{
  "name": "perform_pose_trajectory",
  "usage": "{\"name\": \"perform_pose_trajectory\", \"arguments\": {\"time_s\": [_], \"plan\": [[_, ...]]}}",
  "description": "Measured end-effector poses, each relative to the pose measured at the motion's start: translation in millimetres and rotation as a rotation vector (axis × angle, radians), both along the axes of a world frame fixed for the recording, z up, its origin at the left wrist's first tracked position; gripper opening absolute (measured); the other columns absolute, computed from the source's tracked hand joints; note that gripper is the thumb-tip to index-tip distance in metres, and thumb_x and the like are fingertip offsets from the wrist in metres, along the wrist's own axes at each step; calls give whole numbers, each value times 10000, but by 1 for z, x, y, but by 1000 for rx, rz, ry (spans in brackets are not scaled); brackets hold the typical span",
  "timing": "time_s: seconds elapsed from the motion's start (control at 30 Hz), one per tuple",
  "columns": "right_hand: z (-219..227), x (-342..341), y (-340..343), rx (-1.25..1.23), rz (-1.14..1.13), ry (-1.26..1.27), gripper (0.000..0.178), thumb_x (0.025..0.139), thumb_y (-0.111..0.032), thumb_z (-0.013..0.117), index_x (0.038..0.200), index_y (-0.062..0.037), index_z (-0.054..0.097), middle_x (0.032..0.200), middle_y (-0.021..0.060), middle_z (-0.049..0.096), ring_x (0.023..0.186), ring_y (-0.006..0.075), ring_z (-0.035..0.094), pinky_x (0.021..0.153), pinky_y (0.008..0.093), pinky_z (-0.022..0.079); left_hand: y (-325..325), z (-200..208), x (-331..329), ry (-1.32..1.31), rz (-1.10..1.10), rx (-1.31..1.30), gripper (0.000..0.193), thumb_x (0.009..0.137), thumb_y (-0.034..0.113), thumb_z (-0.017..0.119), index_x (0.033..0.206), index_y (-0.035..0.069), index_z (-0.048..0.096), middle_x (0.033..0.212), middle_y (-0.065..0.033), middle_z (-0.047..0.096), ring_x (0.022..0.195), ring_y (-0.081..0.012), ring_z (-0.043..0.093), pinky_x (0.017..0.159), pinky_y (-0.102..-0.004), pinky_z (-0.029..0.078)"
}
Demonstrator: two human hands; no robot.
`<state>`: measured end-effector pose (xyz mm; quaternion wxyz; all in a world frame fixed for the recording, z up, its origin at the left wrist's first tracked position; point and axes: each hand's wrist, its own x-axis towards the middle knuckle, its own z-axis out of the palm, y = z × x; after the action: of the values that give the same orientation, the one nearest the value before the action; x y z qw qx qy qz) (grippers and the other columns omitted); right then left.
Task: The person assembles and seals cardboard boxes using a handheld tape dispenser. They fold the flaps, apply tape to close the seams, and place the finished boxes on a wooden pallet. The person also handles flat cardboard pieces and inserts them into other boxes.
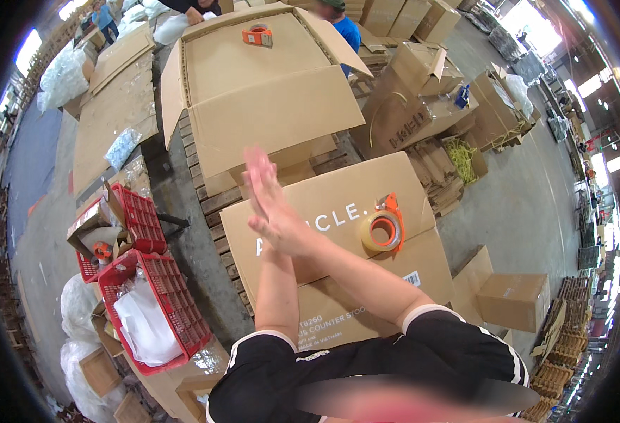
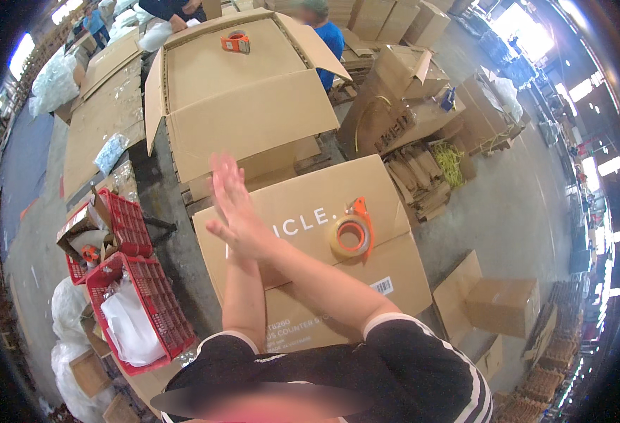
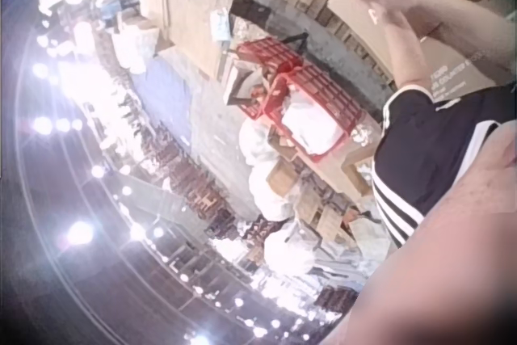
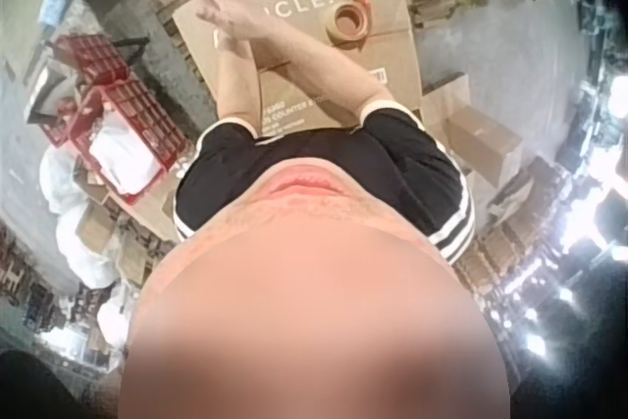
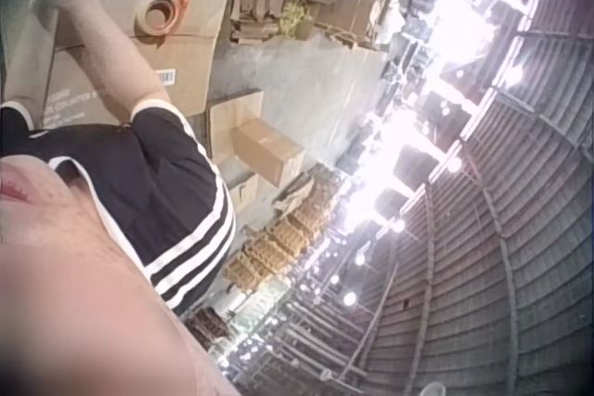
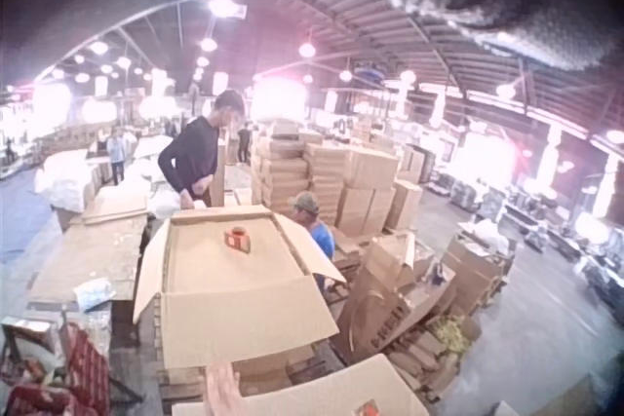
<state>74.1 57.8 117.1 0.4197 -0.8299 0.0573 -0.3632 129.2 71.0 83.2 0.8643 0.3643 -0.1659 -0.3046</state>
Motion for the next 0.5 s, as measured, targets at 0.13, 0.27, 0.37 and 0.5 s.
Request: {"name": "perform_pose_trajectory", "arguments": {"time_s": [0.13,0.27,0.37,0.5], "plan": [[19,12,-49,-38,-204,191,860,1128,-642,379,1765,-113,147,1836,205,25,1692,430,-11,1342,581,26,-7,-2,-15,52,-191,-69,953,1092,776,266,1764,113,135,1836,-102,162,1689,-278,145,1331,-476,216],[7,-13,-66,-205,-123,735,816,1143,-538,441,1761,-96,146,1834,196,65,1681,457,54,1344,571,120,-14,-14,10,186,-189,-190,957,1099,758,309,1760,95,112,1823,-109,198,1651,-308,245,1279,-439,306],[-13,-46,-3,-82,2,454,738,1115,-309,531,1729,-30,232,1788,277,178,1652,479,154,1322,566,200,-12,-26,33,352,11,-111,940,1103,747,328,1748,92,134,1772,-152,292,1602,-333,335,1250,-445,333],[-11,-59,26,85,-123,477,543,1072,-165,567,1588,-10,506,1563,319,529,1410,476,563,1110,511,518,-11,-33,37,386,59,-35,906,1107,732,353,1726,93,185,1669,-180,414,1509,-350,446,1213,-459,359]]}}
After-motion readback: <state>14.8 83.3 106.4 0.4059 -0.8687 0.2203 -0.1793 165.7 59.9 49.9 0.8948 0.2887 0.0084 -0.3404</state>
